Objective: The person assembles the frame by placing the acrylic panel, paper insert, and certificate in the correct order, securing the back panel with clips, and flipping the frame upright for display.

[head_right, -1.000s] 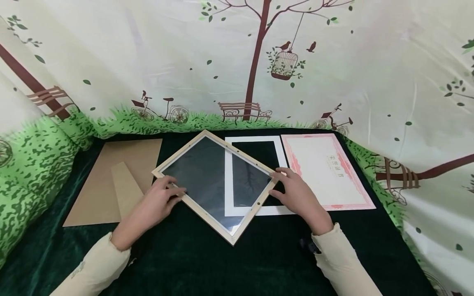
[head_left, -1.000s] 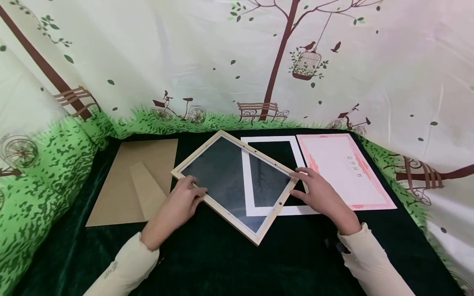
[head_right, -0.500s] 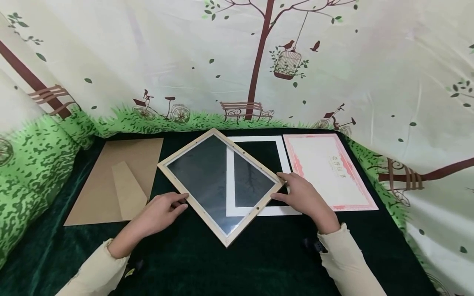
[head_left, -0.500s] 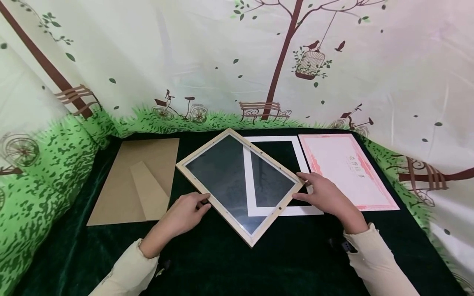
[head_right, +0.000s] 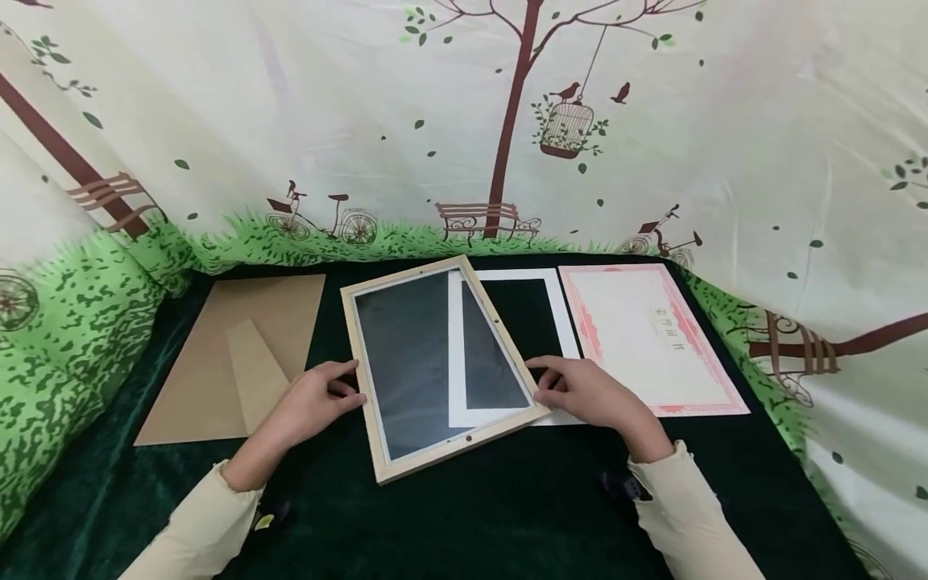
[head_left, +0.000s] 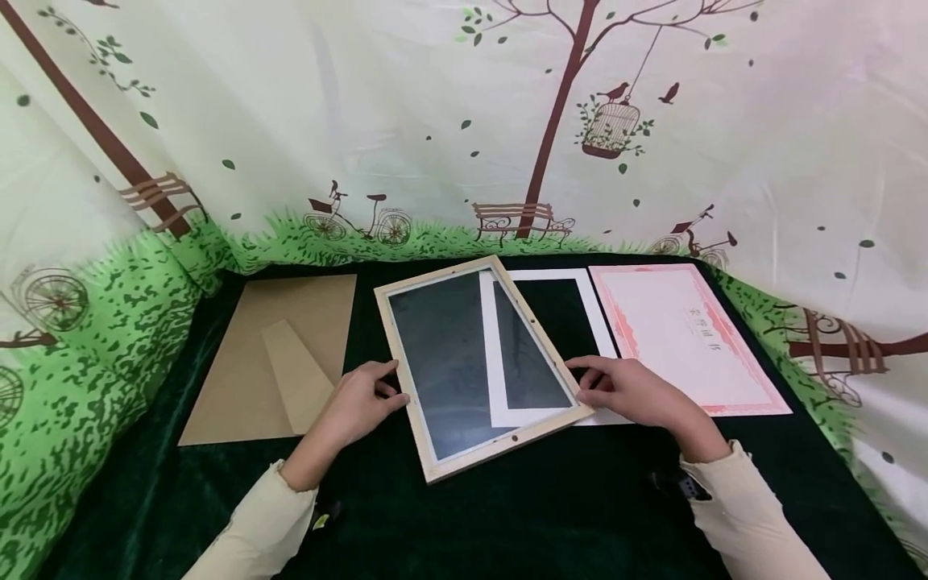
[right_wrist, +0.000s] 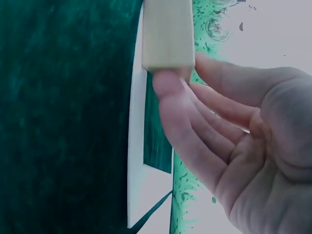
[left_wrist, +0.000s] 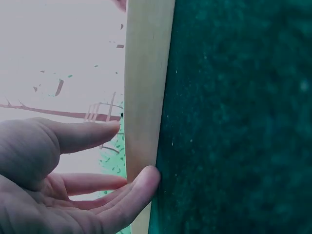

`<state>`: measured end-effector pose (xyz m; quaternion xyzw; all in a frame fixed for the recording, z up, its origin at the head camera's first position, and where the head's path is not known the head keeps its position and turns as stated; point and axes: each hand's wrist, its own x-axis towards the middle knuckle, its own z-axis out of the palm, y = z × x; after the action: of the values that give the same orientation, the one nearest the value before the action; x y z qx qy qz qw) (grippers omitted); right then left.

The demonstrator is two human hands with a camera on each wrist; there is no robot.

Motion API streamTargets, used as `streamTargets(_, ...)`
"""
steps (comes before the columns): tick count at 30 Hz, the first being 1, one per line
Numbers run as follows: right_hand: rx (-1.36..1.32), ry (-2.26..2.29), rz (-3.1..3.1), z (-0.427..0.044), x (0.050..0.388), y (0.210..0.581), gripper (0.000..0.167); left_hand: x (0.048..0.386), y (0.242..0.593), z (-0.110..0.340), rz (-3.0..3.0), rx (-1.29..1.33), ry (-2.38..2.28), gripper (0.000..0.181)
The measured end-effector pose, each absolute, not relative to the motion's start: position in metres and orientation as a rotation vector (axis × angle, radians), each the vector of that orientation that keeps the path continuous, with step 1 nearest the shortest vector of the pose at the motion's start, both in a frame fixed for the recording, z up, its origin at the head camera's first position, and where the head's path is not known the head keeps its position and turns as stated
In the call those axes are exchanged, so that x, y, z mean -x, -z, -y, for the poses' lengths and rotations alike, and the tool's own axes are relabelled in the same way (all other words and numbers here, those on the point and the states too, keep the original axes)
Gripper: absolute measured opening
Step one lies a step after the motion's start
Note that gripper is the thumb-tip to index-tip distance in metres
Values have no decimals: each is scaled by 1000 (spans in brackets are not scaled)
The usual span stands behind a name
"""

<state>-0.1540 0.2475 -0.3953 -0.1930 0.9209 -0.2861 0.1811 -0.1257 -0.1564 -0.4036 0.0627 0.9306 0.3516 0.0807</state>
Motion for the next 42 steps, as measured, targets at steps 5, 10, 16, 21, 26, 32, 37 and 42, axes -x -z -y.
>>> streamTargets(5,584,851,-2511,-243,151,393,47,127,404,157,-2768,-186,-1001,73)
streamTargets(10,609,896,-2430,-235,148,394,45,128,406,161,-2763,-146,-975,83)
streamTargets(16,536,822,-2539,-231,149,398,41,131,410,171,-2748,-117,-982,80)
streamTargets(21,225,540,-2828,-245,156,397,49,133,411,172,-2668,-130,-1077,80)
streamTargets(26,59,292,-2871,-259,158,398,67,134,413,171,-2644,-118,-1115,81)
streamTargets(32,47,309,-2864,-261,162,400,66,135,412,172,-2632,-117,-1120,81)
streamTargets(37,-3,559,-2847,-264,168,405,63,135,412,172,-2622,-109,-1132,80)
streamTargets(42,-98,909,-2725,-269,171,407,68,134,413,172,-2613,-91,-1146,80)
